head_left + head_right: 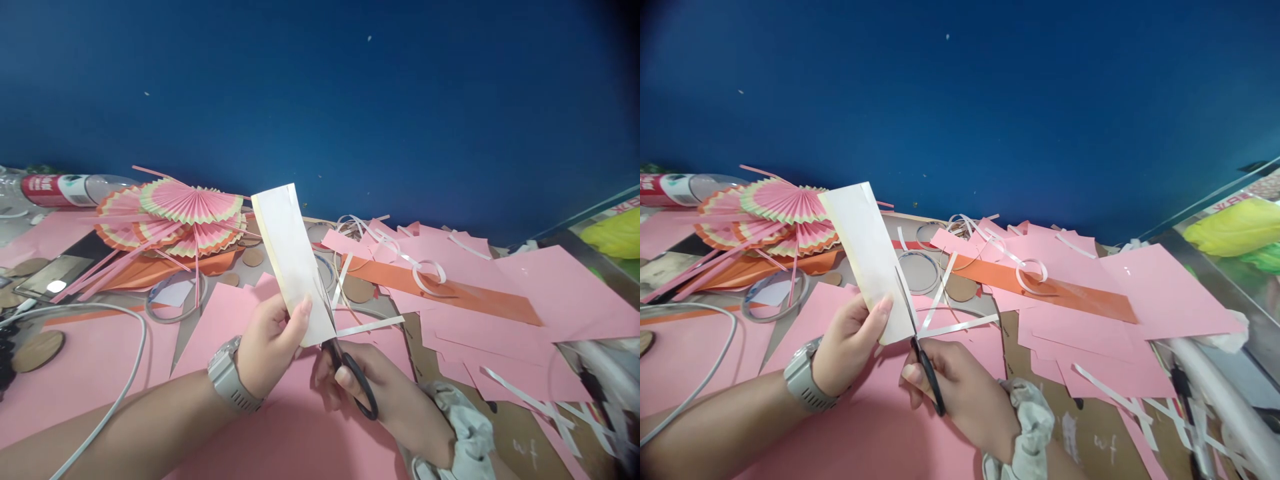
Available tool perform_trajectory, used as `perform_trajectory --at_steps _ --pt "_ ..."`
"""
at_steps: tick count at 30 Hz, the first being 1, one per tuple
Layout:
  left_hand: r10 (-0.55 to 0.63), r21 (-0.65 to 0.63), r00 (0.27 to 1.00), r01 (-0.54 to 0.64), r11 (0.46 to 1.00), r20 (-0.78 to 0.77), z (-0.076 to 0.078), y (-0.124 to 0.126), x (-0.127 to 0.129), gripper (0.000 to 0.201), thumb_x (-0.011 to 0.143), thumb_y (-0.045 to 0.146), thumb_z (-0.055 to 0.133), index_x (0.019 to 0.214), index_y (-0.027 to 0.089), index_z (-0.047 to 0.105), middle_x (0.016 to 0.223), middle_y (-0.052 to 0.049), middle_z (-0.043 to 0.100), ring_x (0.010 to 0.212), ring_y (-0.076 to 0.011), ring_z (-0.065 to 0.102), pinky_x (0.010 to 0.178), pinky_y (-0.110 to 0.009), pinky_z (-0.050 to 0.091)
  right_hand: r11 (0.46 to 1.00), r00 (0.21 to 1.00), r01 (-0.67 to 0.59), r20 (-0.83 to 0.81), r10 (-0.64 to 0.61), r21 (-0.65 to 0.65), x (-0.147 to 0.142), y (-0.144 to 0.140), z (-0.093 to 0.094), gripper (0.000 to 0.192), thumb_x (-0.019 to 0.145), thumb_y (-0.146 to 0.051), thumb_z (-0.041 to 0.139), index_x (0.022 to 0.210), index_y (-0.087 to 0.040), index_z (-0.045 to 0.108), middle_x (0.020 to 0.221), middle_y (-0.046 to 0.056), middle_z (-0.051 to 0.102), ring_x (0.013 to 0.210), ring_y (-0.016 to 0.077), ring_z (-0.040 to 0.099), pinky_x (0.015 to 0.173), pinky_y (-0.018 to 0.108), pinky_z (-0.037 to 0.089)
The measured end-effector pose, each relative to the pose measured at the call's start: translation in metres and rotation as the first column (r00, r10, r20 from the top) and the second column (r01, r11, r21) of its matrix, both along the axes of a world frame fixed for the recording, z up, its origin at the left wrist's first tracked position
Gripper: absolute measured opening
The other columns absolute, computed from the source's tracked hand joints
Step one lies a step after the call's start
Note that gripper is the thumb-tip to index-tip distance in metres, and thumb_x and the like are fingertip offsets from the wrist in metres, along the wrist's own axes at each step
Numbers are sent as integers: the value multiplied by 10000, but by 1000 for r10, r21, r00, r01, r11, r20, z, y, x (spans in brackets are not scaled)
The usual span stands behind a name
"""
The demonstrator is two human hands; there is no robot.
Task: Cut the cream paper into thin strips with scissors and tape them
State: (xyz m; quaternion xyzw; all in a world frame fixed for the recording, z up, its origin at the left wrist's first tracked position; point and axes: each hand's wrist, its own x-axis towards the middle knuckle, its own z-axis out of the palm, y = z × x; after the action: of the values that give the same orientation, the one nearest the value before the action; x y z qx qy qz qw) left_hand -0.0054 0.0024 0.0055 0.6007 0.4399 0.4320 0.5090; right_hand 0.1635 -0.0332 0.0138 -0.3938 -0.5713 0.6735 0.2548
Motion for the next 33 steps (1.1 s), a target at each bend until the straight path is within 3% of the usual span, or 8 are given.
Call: perform_trajectory --at_steps 8,23,33 --pt "5 -4 1000 -6 1000 -23 1 0 0 356 914 377 385 653 153 480 567 24 421 528 -91 397 486 -207 345 1000 1000 0 4 0 -10 1 -1 -1 439 858 -573 444 768 -147 504 655 28 537 560 132 492 536 267 390" --pt "-61 59 998 60 996 24 5 0 1 361 929 351 380 641 171 503 505 21 517 465 -93 461 445 -199 365 1000 1000 1 19 -1 21 0 0 1 492 864 -574 430 841 -102 567 656 35 541 540 123 478 517 262 391" --pt "-101 -2 993 101 995 63 7 -1 3 370 934 363 360 637 183 489 441 31 515 432 -107 500 430 -214 386 1000 999 6 36 -6 9 0 -1 0 437 880 -551 423 847 -134 546 674 19 530 566 120 484 539 255 406"
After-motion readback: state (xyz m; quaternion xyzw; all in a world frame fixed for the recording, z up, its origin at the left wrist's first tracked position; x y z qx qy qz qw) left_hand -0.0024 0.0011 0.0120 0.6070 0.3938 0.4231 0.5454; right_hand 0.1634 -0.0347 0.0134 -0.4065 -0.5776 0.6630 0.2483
